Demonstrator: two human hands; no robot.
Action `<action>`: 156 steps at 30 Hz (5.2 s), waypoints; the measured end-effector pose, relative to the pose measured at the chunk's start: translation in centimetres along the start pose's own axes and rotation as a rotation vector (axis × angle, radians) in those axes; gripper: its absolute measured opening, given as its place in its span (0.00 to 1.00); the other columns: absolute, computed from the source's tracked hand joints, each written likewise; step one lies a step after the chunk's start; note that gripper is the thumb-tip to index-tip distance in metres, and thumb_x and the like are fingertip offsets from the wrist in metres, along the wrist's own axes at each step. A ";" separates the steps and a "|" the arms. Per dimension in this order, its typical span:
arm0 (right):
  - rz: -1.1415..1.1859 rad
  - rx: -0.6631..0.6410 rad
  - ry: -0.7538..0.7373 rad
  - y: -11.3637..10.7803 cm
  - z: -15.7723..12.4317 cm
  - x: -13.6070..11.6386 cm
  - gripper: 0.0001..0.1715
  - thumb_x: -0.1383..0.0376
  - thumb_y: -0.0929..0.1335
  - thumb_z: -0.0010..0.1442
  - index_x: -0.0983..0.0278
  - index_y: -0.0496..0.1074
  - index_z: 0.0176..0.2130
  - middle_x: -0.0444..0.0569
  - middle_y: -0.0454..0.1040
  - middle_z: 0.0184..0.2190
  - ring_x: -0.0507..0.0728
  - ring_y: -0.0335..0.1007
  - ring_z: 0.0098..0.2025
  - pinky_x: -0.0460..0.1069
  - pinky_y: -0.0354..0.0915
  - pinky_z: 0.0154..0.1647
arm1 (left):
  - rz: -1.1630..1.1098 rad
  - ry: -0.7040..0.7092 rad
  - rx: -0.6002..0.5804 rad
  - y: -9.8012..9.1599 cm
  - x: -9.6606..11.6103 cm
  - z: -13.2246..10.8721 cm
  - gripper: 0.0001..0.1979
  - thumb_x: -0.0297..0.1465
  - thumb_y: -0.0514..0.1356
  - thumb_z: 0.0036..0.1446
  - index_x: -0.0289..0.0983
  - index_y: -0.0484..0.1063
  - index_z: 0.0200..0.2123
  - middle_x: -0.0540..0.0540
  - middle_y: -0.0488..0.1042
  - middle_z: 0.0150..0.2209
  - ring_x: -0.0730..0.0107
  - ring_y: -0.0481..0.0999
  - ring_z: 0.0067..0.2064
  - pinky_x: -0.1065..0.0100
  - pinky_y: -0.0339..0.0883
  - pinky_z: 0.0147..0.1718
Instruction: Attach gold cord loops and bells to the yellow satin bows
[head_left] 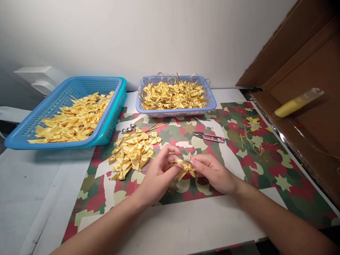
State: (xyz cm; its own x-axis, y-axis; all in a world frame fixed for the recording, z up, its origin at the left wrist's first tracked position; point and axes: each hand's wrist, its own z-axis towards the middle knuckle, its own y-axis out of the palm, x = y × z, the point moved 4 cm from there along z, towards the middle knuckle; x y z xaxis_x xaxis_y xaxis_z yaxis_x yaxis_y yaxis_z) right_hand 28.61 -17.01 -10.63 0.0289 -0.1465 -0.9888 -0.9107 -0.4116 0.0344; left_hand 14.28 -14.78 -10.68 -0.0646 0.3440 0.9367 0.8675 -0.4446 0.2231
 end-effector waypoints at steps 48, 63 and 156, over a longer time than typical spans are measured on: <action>-0.686 0.537 -0.567 -0.2 -1.7 -3.5 0.06 0.74 0.67 0.57 0.64 0.71 0.31 0.46 0.74 0.27 0.54 0.68 0.33 0.52 0.63 0.36 | 0.090 0.177 -0.078 0.3 -0.5 -0.8 0.04 0.34 0.56 0.64 0.41 0.63 0.41 0.55 0.66 0.24 0.79 0.61 0.24 0.75 0.58 0.26; -0.892 0.481 -0.707 0.5 -1.9 -3.8 0.07 0.74 0.69 0.55 0.63 0.71 0.30 0.43 0.77 0.27 0.54 0.69 0.31 0.53 0.58 0.36 | 0.220 0.270 -0.035 0.1 0.0 -0.9 0.04 0.33 0.55 0.64 0.40 0.64 0.41 0.52 0.69 0.26 0.77 0.65 0.26 0.74 0.58 0.26; -1.191 0.274 -0.412 -1.9 -1.7 -2.8 0.25 0.54 0.57 0.70 0.63 0.65 0.26 0.39 0.66 0.15 0.47 0.60 0.17 0.43 0.50 0.20 | -0.147 0.055 -0.045 0.6 -0.3 -0.4 0.05 0.30 0.54 0.64 0.39 0.64 0.43 0.51 0.77 0.25 0.71 0.77 0.33 0.72 0.66 0.36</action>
State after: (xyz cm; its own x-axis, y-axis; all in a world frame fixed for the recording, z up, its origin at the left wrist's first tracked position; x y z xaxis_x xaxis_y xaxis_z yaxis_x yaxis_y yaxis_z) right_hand 30.93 -17.31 -7.64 0.7932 0.4889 -0.3630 -0.4678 0.1077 -0.8772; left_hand 14.61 -15.44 -10.76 -0.2168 0.3628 0.9063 0.8241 -0.4296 0.3691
